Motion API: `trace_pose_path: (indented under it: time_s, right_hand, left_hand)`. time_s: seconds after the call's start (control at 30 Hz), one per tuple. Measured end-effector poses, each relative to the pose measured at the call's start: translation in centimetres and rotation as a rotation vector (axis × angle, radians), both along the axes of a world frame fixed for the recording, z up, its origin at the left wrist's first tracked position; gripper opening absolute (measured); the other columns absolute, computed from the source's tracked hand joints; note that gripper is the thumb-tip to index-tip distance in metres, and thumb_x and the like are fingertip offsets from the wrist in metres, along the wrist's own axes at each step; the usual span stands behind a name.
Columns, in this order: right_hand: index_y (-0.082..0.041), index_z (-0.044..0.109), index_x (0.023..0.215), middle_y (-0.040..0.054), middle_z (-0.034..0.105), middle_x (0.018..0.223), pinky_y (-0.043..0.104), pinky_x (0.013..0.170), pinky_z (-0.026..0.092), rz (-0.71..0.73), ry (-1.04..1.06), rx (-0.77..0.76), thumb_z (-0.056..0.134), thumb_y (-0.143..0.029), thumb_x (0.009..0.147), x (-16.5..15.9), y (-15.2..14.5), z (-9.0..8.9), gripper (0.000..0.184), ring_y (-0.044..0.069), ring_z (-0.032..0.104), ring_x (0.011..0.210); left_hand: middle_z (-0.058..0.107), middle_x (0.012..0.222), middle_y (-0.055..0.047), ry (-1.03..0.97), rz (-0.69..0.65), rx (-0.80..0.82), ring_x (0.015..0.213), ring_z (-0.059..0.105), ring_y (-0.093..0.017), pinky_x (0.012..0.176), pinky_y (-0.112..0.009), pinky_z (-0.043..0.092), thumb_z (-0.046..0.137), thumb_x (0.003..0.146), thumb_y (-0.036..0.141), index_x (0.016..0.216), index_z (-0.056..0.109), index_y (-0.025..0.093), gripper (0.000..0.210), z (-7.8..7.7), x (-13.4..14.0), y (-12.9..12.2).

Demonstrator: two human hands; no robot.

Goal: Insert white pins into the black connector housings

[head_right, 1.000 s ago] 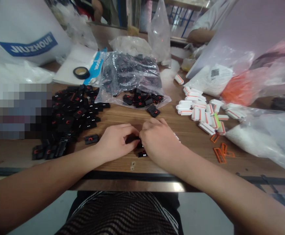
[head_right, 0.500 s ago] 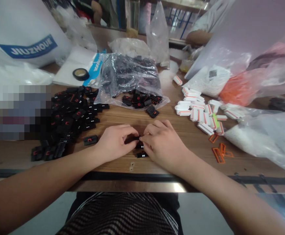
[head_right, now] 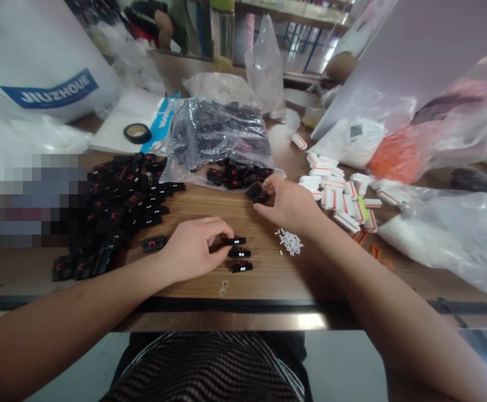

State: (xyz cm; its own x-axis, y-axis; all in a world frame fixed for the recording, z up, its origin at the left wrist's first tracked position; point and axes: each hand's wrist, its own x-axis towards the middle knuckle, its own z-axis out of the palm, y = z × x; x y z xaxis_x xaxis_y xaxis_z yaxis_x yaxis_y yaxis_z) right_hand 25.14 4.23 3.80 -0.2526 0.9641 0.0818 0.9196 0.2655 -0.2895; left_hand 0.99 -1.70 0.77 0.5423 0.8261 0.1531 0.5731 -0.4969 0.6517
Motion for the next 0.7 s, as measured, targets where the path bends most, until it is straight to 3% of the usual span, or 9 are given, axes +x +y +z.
trace_pose_path:
  time_s: [0.1, 0.2, 0.33, 0.43, 0.5, 0.57, 0.7]
  right_hand:
    - [-0.017, 0.058, 0.109, 0.0094, 0.073, 0.093, 0.037, 0.068, 0.049, -0.033, -0.099, 0.032, 0.065, -0.039, 0.079, -1.1, -0.1, -0.4, 0.038, 0.025, 0.068, 0.078]
    - [-0.019, 0.059, 0.104, 0.0074, 0.071, 0.089, 0.036, 0.068, 0.049, -0.032, -0.042, -0.011, 0.068, -0.035, 0.076, -1.3, -0.5, -0.6, 0.033, 0.023, 0.066, 0.077]
    - [-0.02, 0.056, 0.11, 0.0056, 0.069, 0.091, 0.033, 0.067, 0.051, 0.078, 0.422, -0.235, 0.076, -0.038, 0.073, -0.5, -1.3, -0.7, 0.046, 0.018, 0.062, 0.072]
    - [-0.022, 0.051, 0.124, 0.0054, 0.07, 0.102, 0.031, 0.07, 0.052, 0.226, 0.757, -0.475, 0.08, -0.036, 0.073, -0.2, -1.8, -0.3, 0.059, 0.015, 0.062, 0.079]
    - [-0.024, 0.049, 0.131, 0.0044, 0.07, 0.106, 0.031, 0.076, 0.051, 0.308, 0.859, -0.605, 0.08, -0.031, 0.075, -0.4, -1.9, 0.0, 0.065, 0.014, 0.063, 0.085]
    - [-0.025, 0.047, 0.137, 0.0033, 0.071, 0.107, 0.031, 0.08, 0.051, 0.368, 0.902, -0.703, 0.079, -0.028, 0.076, -0.8, -2.0, 0.4, 0.069, 0.013, 0.063, 0.088]
    - [-0.026, 0.048, 0.139, 0.0019, 0.073, 0.105, 0.03, 0.083, 0.052, 0.433, 0.95, -0.75, 0.076, -0.026, 0.08, -1.4, -2.2, 0.9, 0.065, 0.012, 0.065, 0.089]
  left_hand:
    - [0.06, 0.078, 0.002, -0.01, -0.035, -0.007, 0.063, 0.053, -0.013, 0.06, -0.028, 0.039, 0.062, 0.074, 0.016, 0.094, 0.065, 0.022, 0.021, 0.4, -0.2, 0.1]
    - [0.06, 0.08, 0.002, -0.087, -0.053, -0.039, 0.065, 0.053, -0.013, 0.06, -0.027, 0.041, 0.063, 0.074, 0.014, 0.095, 0.064, 0.02, 0.022, 0.5, -0.5, 0.3]
    - [0.06, 0.084, 0.0, -0.24, 0.054, -0.019, 0.065, 0.054, -0.011, 0.06, -0.025, 0.044, 0.059, 0.084, 0.011, 0.098, 0.065, 0.019, 0.017, 0.0, -0.4, 0.6]
    - [0.062, 0.095, -0.002, -0.316, 0.08, 0.044, 0.07, 0.057, -0.011, 0.062, -0.024, 0.048, 0.065, 0.086, 0.012, 0.114, 0.065, 0.02, 0.029, -0.4, -0.2, 0.8]
    - [0.064, 0.108, -0.004, -0.376, 0.02, 0.083, 0.078, 0.06, -0.012, 0.065, -0.025, 0.051, 0.07, 0.085, 0.016, 0.123, 0.063, 0.022, 0.039, -0.6, 0.0, 0.9]
    - [0.066, 0.114, -0.005, -0.45, -0.054, 0.135, 0.09, 0.063, -0.014, 0.074, -0.027, 0.054, 0.071, 0.087, 0.018, 0.121, 0.065, 0.024, 0.035, -0.5, 0.0, 1.0]
    - [0.071, 0.103, -0.003, -0.534, -0.112, 0.184, 0.095, 0.065, -0.015, 0.082, -0.028, 0.054, 0.072, 0.088, 0.02, 0.107, 0.071, 0.022, 0.019, -0.3, -0.1, 1.4]
